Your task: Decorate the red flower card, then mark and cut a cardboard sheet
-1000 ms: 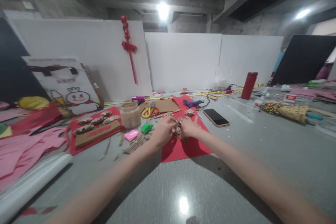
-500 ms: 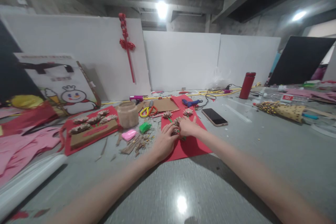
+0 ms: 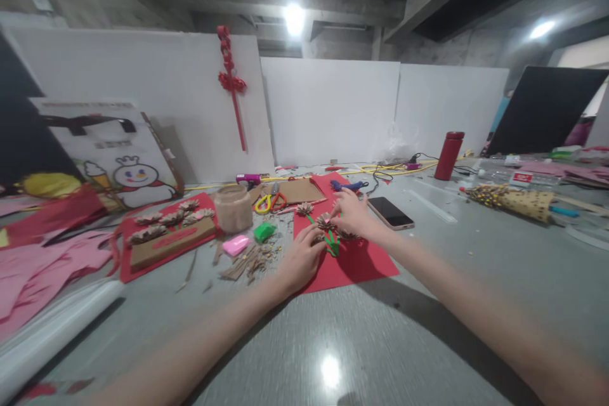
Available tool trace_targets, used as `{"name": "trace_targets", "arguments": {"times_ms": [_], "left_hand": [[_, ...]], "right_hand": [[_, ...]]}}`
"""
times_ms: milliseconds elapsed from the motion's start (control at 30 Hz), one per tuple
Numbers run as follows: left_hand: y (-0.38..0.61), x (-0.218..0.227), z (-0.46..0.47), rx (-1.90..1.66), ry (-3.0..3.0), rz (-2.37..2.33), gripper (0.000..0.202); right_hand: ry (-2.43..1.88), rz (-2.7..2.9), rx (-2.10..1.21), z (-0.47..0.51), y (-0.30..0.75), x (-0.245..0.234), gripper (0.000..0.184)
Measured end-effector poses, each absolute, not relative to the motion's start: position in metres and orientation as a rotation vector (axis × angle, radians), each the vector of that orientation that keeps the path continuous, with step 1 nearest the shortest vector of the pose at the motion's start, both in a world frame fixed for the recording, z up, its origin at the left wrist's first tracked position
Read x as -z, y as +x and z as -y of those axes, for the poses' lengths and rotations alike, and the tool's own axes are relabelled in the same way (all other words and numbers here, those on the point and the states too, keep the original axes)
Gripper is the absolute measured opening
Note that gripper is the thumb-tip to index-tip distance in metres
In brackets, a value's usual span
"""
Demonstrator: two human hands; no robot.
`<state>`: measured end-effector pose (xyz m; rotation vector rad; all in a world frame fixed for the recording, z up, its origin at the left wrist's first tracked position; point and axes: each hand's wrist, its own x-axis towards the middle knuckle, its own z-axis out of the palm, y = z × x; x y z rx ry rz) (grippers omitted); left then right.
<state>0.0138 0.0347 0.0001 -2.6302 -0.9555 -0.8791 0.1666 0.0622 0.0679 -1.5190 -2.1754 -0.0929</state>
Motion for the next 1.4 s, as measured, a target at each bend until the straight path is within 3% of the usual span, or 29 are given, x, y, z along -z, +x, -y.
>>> {"name": "trace_targets", "arguments": {"times_ms": [133, 267, 567, 1400], "left_hand": [[0.014, -0.001, -0.035, 0.911, -2.652, 0.946, 0.027], [0.013, -0.001, -0.035, 0.874, -2.671, 0.972, 0.031], [0.013, -0.004, -0.034, 0.785, -2.702, 0.933, 0.022], [0.013, 0.001, -0.037, 0.824, -2.719, 0.887, 0.025]], "right_hand": [[-1.064, 2.151, 0.141, -0.041, 0.182, -0.037, 0.018], [-0.877, 2.243, 0.170, -0.025, 0.196, -0.011, 0.013], [-0.884, 2.367, 0.316, -0.028, 0.194, -0.005, 0.020], [-0.948, 2.326, 0.298, -0.026, 0.196, -0.006, 0.021]]}}
